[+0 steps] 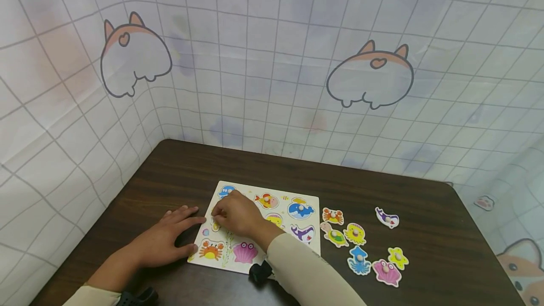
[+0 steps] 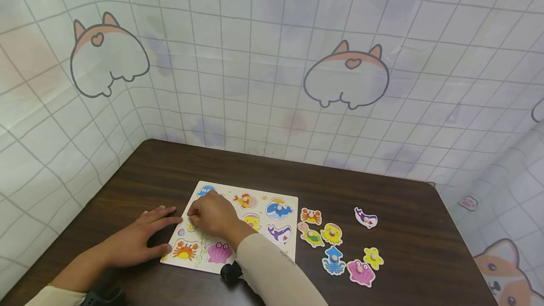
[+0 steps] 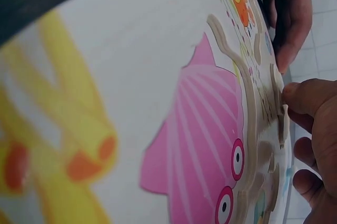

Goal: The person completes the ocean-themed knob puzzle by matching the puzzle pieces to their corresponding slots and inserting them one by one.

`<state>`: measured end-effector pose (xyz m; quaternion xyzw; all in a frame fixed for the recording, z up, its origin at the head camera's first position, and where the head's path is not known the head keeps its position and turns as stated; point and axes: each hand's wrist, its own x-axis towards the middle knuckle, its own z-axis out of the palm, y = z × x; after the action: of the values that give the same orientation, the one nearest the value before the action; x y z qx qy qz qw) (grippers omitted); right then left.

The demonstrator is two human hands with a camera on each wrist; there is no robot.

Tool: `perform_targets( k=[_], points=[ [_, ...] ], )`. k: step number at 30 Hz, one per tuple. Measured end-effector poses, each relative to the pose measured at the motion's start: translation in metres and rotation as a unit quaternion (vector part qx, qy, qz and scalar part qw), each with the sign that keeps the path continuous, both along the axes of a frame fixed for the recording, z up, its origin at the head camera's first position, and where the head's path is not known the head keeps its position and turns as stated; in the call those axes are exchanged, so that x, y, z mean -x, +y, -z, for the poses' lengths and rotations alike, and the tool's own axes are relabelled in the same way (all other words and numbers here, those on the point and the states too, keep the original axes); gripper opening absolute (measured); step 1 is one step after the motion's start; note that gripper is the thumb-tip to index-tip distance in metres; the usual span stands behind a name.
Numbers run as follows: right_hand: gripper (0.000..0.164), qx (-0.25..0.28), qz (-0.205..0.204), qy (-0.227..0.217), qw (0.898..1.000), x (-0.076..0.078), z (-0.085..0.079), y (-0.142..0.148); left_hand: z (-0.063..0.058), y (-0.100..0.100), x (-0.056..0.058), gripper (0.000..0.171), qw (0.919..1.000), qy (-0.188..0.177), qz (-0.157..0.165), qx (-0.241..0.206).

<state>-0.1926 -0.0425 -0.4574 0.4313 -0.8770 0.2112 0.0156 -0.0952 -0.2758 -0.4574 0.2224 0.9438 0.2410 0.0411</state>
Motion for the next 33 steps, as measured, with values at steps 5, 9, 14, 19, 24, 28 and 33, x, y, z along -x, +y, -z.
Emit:
perform_targets(
  k=[5,9,14,19,24,28,33],
  points=[
    [0.008,-0.001,0.015,-0.006,1.000,0.000,0.000,0.001,0.001,0.000,0.001,0.063,1.0000,0.000,-0.003,0.005],
    [0.008,-0.002,0.025,-0.010,1.000,0.000,-0.001,0.001,0.001,0.000,0.001,0.063,0.9999,-0.004,-0.005,0.009],
    [0.008,-0.007,0.030,-0.015,0.999,0.000,-0.001,0.001,0.003,-0.001,0.002,0.062,0.9999,0.001,-0.005,0.010],
    [0.007,-0.019,0.033,-0.022,0.999,-0.001,-0.001,0.001,0.003,-0.001,0.002,0.063,0.9999,0.004,-0.003,0.009],
    [0.008,-0.021,0.021,-0.012,0.999,-0.001,-0.001,0.003,0.004,0.000,0.001,0.063,1.0000,0.002,-0.002,0.006],
    [0.007,-0.024,0.005,-0.004,1.000,-0.001,-0.001,0.007,0.003,0.000,0.001,0.063,1.0000,0.000,-0.002,0.006],
    [0.014,-0.031,0.025,-0.043,0.998,-0.006,-0.006,0.019,0.002,0.000,0.001,0.063,0.9999,-0.005,-0.005,0.009]
  ],
)
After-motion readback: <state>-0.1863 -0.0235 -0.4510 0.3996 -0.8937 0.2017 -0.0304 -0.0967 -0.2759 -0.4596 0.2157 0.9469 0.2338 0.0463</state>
